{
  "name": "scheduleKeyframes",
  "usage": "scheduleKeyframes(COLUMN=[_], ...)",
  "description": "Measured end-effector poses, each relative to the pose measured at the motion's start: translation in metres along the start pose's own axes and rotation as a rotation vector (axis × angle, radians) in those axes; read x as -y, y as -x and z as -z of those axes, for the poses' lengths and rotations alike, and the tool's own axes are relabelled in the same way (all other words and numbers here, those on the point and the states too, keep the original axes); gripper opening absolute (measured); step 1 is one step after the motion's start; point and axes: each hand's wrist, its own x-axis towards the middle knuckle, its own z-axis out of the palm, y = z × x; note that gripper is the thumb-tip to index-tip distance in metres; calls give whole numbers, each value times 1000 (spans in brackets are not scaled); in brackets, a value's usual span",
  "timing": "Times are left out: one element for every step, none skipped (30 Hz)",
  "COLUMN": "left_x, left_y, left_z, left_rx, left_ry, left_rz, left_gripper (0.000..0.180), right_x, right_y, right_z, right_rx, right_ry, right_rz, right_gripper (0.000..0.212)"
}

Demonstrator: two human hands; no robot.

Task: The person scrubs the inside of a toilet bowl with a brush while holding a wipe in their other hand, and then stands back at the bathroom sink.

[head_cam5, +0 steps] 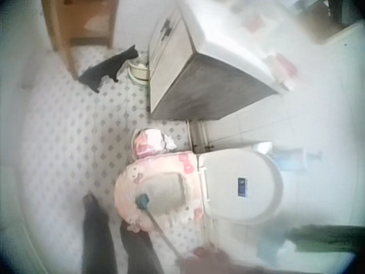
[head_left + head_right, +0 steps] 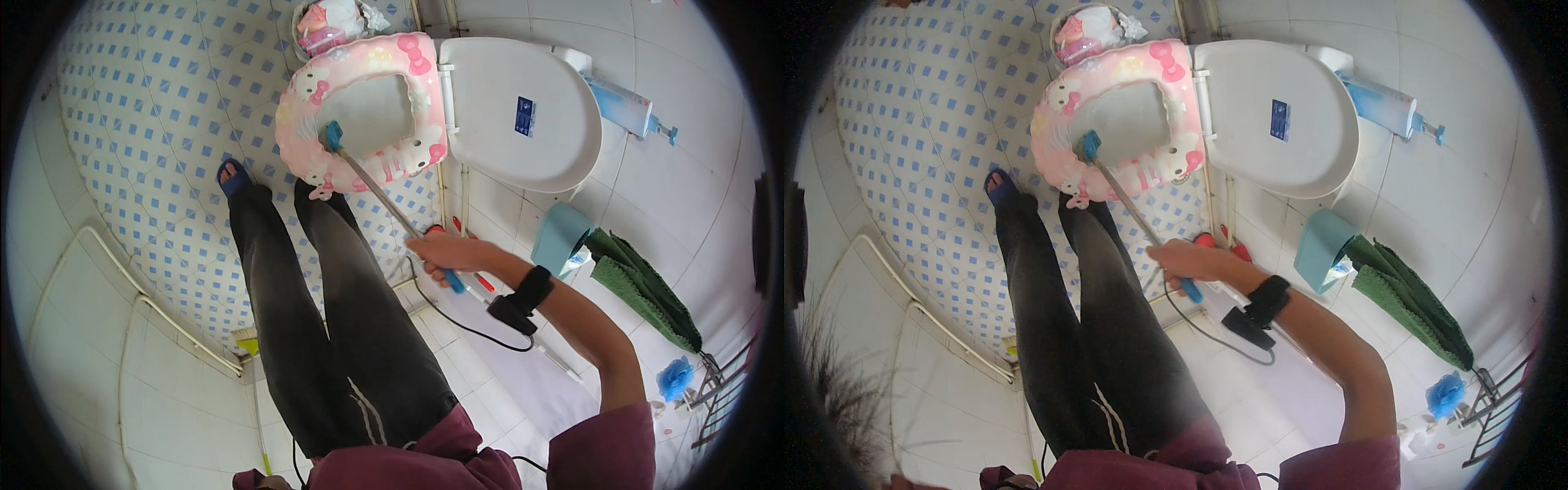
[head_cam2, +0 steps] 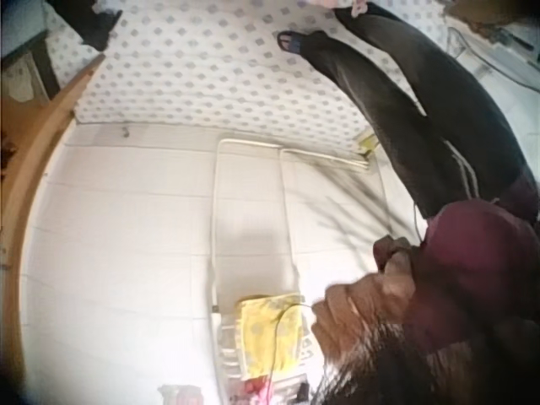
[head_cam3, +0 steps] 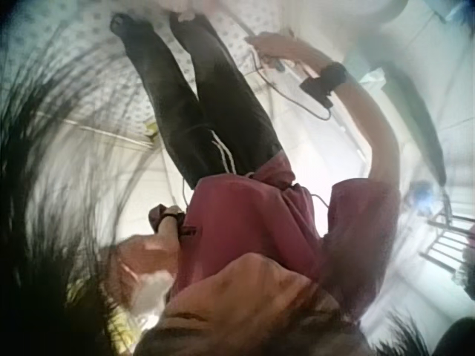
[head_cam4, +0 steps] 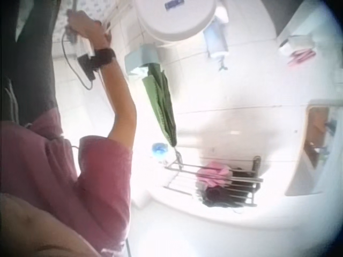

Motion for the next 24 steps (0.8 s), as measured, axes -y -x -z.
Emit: scheduleKeyframes(left_x=[4,8,14,22,31,42,52,50,49,56,65,68,69,68,67,66,67,70,73,74,74,75,76,77], left_y=[4,8,13,18,21,25,12,6,-1,-6,-5,-9,-13,-16,-18,-18,-15,-11,-9,-9,-9,-9,-8,-8], left_z=[6,11,18,25,28,26,9,3,-6,-5,-7,-12,-17,-22,-27,-29,-29,-27,-26,-27,-28,-30,-31,-31], left_rx=[-58,-139,-238,-371,-491,-579,-653,-583,-508,-195,-214,-183,-150,-150,-182,-219,-223,-276,-325,-324,-312,-300,-300,-294], left_ry=[-42,-121,-215,-314,-378,-386,-201,-102,-23,-105,-30,-29,-18,-27,-14,-4,-12,-77,-138,-139,-139,-137,-135,-139], left_rz=[-29,-57,-76,-54,-12,82,204,367,534,707,742,748,755,745,776,812,809,808,806,804,787,775,778,773], left_gripper=[41,44,47,50,53,56,40,37,34,39,36,34,32,32,28,25,25,28,32,32,29,27,27,27], right_x=[2,5,9,6,1,-1,-4,-7,-8,-11,-14,-14,-21,-32,-36,-33,-27,-23,-22,-22,-22,-25,-28,-32], right_y=[7,10,14,20,25,29,32,35,38,39,39,38,35,28,25,27,34,39,40,42,42,43,43,43], right_z=[12,19,25,31,35,37,33,25,17,11,3,-4,-5,-4,-3,-7,-11,-13,-13,-14,-13,-13,-14,-14], right_rx=[15,-8,-27,-15,-66,-118,-91,-129,-165,-159,-315,-459,-453,-489,-528,-518,-484,-450,-450,-422,-394,-395,-411,-427], right_ry=[-79,-71,-63,-64,-12,39,42,-53,-150,-147,-62,23,27,112,197,196,109,23,23,-15,-52,-53,-29,-5], right_rz=[-4,8,21,36,119,207,229,190,150,153,131,122,134,237,340,344,336,326,329,292,256,253,283,313], right_gripper=[37,38,38,38,38,38,38,37,37,37,36,36,36,35,34,34,32,30,30,29,28,28,29,29])
